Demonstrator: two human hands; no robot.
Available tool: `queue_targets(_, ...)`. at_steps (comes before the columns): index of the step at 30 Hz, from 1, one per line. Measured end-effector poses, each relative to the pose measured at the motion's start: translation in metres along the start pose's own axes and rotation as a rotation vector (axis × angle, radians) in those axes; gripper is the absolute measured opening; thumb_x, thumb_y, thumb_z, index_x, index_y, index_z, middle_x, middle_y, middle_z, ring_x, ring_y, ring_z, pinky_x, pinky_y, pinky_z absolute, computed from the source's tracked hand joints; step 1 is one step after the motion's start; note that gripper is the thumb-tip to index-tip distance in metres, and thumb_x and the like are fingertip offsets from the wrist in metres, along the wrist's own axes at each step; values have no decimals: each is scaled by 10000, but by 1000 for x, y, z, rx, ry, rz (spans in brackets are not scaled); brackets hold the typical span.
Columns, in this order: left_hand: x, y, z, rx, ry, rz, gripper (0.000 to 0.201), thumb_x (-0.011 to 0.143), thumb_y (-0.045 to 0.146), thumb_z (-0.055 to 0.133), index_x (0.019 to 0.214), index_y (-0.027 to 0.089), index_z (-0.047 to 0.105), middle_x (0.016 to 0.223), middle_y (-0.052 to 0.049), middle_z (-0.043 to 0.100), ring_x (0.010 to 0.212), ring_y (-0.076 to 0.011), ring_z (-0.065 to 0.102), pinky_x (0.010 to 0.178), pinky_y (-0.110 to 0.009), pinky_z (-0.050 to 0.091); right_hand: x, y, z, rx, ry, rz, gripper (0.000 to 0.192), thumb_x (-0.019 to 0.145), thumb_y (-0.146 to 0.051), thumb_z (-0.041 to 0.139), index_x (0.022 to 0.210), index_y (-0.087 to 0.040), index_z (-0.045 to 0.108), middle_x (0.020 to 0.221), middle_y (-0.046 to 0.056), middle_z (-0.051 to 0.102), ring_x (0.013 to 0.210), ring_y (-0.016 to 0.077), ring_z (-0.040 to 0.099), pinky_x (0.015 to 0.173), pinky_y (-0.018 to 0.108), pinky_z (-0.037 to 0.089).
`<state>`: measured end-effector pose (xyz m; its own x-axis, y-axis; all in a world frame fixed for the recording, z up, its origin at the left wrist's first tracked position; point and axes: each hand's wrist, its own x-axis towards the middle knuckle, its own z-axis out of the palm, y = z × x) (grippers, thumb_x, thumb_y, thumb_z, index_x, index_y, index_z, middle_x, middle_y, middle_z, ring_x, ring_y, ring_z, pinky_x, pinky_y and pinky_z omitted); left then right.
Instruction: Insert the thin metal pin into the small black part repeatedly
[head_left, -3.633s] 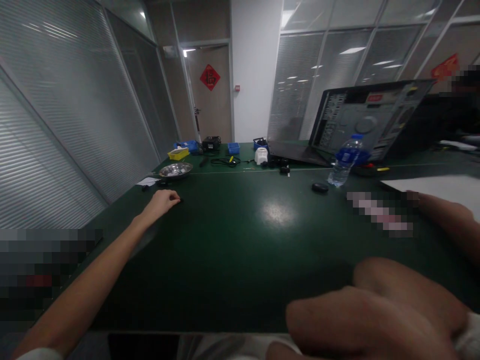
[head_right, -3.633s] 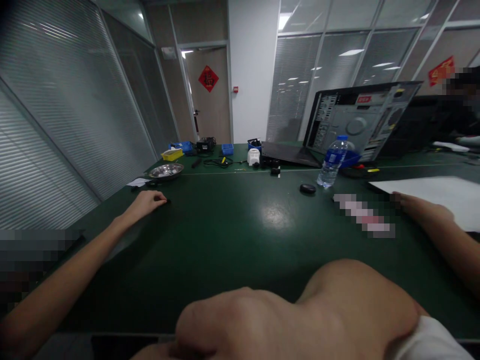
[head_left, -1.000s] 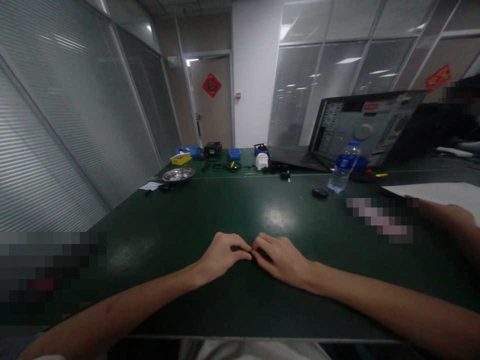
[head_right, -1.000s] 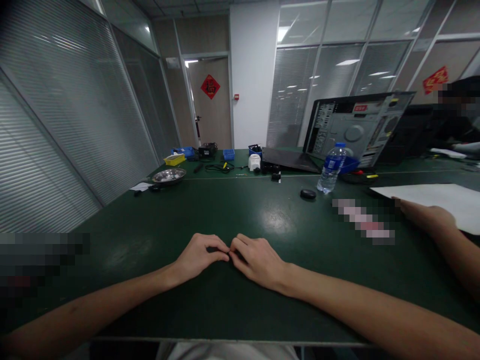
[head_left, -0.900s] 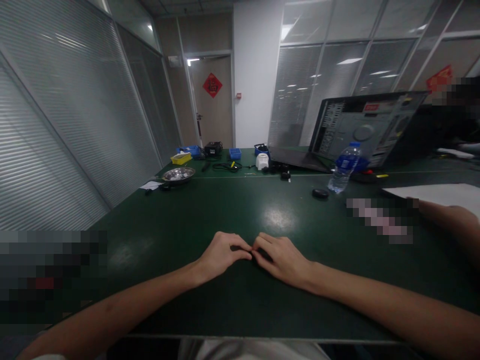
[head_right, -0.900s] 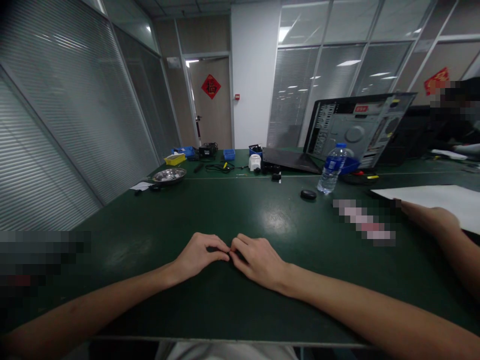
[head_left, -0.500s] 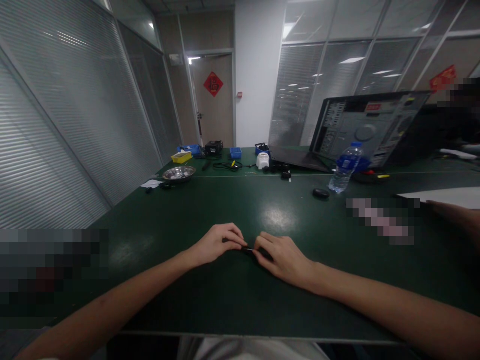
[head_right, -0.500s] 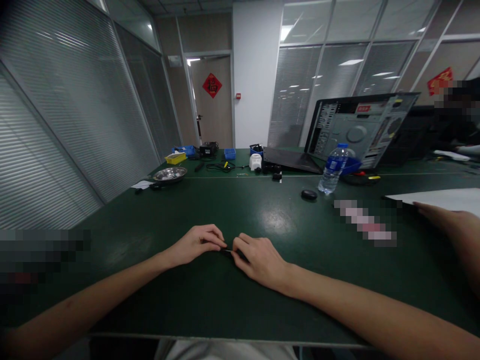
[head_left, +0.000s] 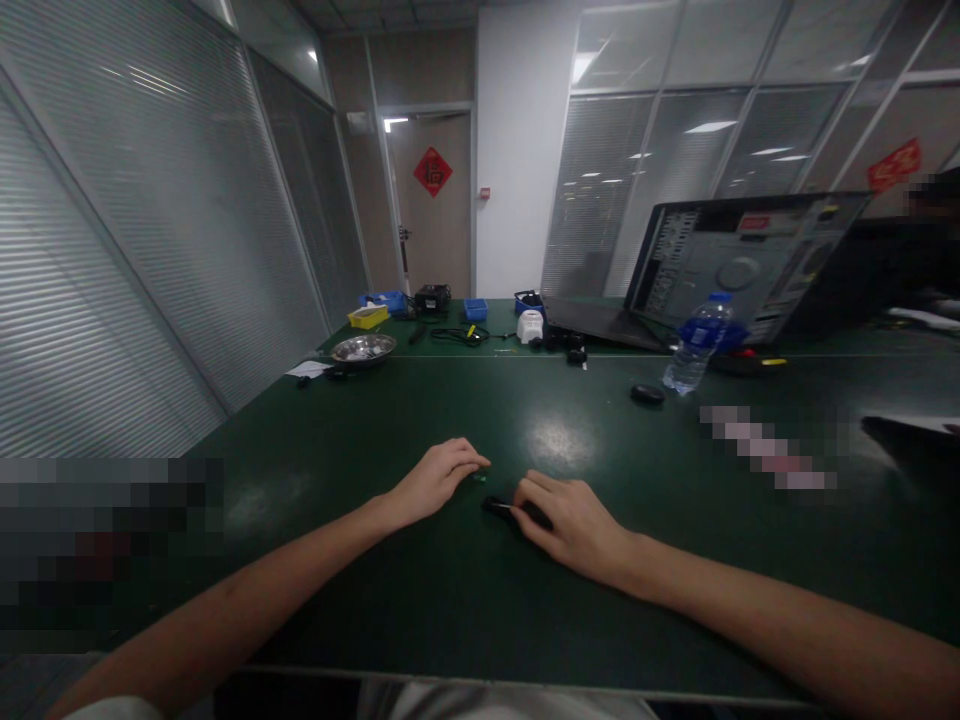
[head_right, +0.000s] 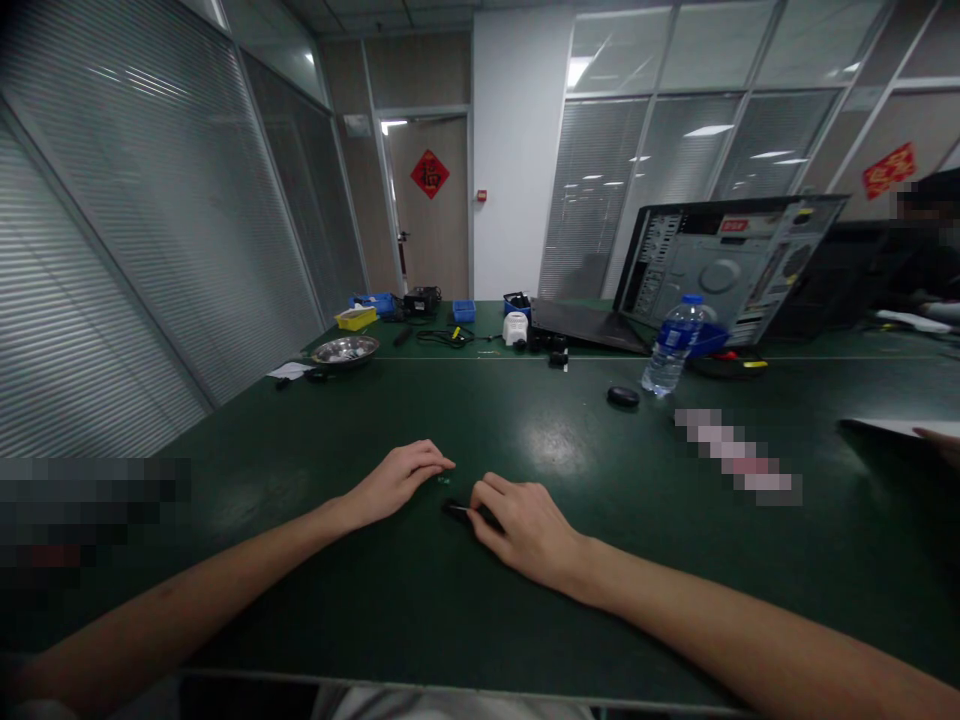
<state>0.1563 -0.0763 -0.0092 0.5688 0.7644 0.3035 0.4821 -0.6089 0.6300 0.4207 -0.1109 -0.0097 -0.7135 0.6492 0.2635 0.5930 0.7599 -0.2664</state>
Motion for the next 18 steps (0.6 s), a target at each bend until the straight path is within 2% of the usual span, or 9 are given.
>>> queue_targets(2, -4, 5, -2, -6, 21, 16, 349, 1036, 163, 414, 1220, 222, 705, 1161, -76, 656, 1096, -194, 603, 982, -341, 482, 0, -1, 0, 5, 6, 2, 122, 1035, -298, 492, 1027, -219, 585, 964, 9, 620, 745, 139, 582, 628, 263, 361)
queue_targets(5, -11, 20, -1, 11, -38, 98, 326, 980, 137, 506, 1234, 232, 686, 1200, -76, 652, 1158, -211, 570, 1047, -371, 455, -1, -1, -1, 20, 21, -15, 127, 1036, -301, 490, 1043, -223, 590, 967, 10, 625, 757, 141, 588, 636, 264, 368)
queue_targets(7, -14, 30, 2, 24, -91, 152, 285, 948, 193, 607, 1219, 232, 689, 1202, -77, 656, 1169, -227, 560, 1061, -387, 443, -2, -2, -2, 31, 39, -42, 130, 1035, -298, 488, 1050, -220, 592, 969, 14, 629, 765, 141, 591, 646, 264, 377)
queue_targets(10, -15, 38, 8, 41, -92, 187, 165, 944, 281, 663, 1086, 221, 720, 1164, -80, 670, 1150, -237, 566, 1041, -398, 446, -6, -2, -4, 27, 63, -88, 141, 1031, -302, 489, 1051, -215, 598, 964, 19, 634, 772, 141, 595, 650, 266, 381)
queue_targets(14, -13, 30, 10, 34, -65, 157, 111, 978, 262, 620, 1004, 222, 721, 1191, -74, 669, 1190, -227, 561, 1049, -390, 440, -11, -9, -6, 73, 83, -106, 147, 1023, -296, 489, 1036, -210, 608, 946, 21, 640, 768, 137, 600, 656, 261, 392)
queue_targets(18, -10, 17, 2, 32, -33, 68, 117, 984, 274, 612, 1027, 222, 708, 1217, -65, 672, 1195, -216, 581, 1058, -377, 442, -11, -41, -5, 277, 62, -147, 97, 971, -270, 534, 969, -208, 609, 897, 6, 650, 771, 135, 603, 694, 251, 434)
